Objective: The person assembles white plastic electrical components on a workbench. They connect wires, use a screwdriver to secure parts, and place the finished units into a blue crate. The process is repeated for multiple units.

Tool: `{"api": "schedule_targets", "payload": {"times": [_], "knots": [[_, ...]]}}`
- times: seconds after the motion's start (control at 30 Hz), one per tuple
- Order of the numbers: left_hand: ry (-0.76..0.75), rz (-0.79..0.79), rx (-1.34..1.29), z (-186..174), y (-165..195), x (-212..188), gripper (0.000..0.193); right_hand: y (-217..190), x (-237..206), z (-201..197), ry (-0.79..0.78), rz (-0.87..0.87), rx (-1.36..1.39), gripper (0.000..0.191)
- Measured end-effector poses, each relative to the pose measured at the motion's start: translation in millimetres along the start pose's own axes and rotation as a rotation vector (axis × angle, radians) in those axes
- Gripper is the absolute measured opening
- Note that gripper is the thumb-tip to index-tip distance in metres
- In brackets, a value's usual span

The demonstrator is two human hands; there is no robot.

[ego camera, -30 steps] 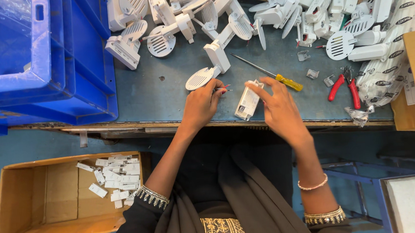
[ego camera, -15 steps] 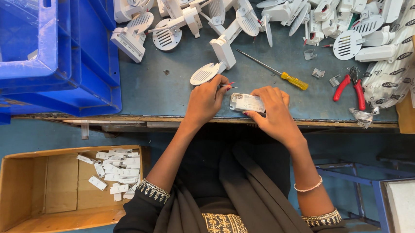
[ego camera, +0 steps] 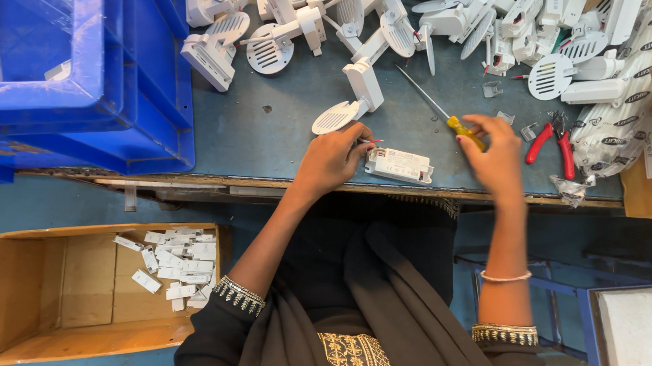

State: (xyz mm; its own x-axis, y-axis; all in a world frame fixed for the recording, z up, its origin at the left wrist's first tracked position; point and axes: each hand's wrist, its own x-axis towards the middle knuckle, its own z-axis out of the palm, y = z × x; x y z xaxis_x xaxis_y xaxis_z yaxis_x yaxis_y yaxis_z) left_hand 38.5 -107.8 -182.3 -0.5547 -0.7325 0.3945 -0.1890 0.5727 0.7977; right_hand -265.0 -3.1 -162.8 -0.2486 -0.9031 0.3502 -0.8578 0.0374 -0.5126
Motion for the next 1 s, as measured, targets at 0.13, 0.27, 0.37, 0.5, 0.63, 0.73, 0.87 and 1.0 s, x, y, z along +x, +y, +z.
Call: {"api": "schedule_targets", "payload": {"times": [0.13, 0.27, 0.37, 0.5, 0.63, 0.73, 0.87, 1.0], "knots": [[0.013, 0.019, -0.032, -5, 0, -1, 0.011, 5, 18, -31, 0.129, 0.069, 0.581, 0.017], [-0.012, 0.002, -0.012, -7, 0, -3, 0.011, 2, 43, -60, 0.356, -0.064, 0.988, 0.014], [-0.020, 0.019, -0.017, -11, -1, -3, 0.011, -15, 45, -81, 0.359, -0.087, 1.242, 0.017], [-0.033, 0.047, -0.011, -15, -3, -2, 0.011, -54, 32, -88, 0.276, -0.022, 1.518, 0.031], [-0.035, 0.066, 0.000, -15, -5, 0, 0.011, -94, 23, -70, 0.224, 0.003, 1.590, 0.048], [-0.024, 0.101, 0.004, -16, -8, 0, 0.012, -115, 23, -54, 0.217, -0.038, 1.517, 0.063], [-0.013, 0.122, 0.039, -16, -12, 0, 0.013, -132, 31, -29, 0.196, -0.152, 1.435, 0.068], [-0.007, 0.131, 0.051, -16, -15, 2, 0.013, -141, 34, -11, 0.164, -0.147, 1.430, 0.067]]}}
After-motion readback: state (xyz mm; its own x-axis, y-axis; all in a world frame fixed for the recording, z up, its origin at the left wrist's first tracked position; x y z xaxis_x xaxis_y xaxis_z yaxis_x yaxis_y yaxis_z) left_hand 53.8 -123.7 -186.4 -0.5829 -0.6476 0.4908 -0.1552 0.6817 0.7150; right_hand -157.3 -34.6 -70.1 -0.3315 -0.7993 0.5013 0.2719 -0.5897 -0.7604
